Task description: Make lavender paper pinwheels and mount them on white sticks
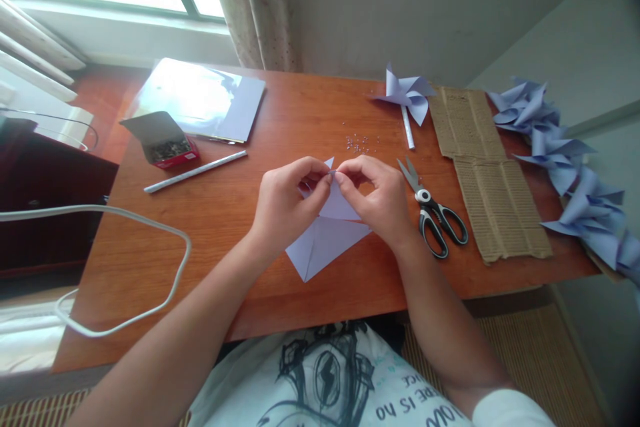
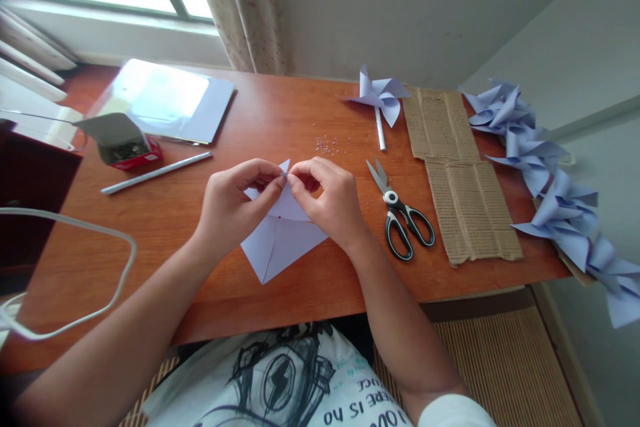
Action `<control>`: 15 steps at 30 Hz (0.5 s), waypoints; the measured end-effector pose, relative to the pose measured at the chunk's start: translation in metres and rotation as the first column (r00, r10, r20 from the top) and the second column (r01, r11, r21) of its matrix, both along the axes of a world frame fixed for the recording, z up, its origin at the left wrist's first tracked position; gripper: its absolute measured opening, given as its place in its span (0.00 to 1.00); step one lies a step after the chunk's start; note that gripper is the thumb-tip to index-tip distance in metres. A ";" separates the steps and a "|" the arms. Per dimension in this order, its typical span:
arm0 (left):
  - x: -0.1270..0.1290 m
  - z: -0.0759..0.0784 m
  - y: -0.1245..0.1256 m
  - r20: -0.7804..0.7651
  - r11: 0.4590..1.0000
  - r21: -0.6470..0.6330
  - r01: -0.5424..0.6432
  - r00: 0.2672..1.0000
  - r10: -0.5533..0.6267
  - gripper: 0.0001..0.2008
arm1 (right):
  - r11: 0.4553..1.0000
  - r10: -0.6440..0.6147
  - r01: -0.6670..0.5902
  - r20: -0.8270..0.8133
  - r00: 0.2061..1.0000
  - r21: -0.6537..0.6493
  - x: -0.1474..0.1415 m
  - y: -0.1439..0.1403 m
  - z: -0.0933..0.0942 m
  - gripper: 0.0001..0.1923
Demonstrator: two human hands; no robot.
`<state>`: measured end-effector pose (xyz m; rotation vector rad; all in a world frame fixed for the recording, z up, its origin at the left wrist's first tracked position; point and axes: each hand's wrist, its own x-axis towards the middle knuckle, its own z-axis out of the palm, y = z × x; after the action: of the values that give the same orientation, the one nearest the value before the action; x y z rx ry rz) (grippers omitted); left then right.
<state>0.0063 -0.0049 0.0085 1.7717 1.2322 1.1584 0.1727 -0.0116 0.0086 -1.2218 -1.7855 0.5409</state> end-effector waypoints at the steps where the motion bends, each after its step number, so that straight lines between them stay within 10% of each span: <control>1: 0.000 0.000 0.000 -0.009 1.000 0.005 -0.006 1.000 0.006 0.03 | 1.000 0.000 -0.001 0.013 1.000 0.016 0.000 0.000 0.000 0.04; 15: -0.001 -0.005 0.000 -0.008 0.996 0.007 -0.086 0.996 0.086 0.03 | 0.984 -0.071 0.051 0.109 0.991 0.170 -0.006 -0.004 -0.004 0.05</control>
<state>0.0053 -0.0052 0.0035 1.7443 1.3221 1.2060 0.1666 -0.0153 0.0043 -1.2076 -1.8428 0.2844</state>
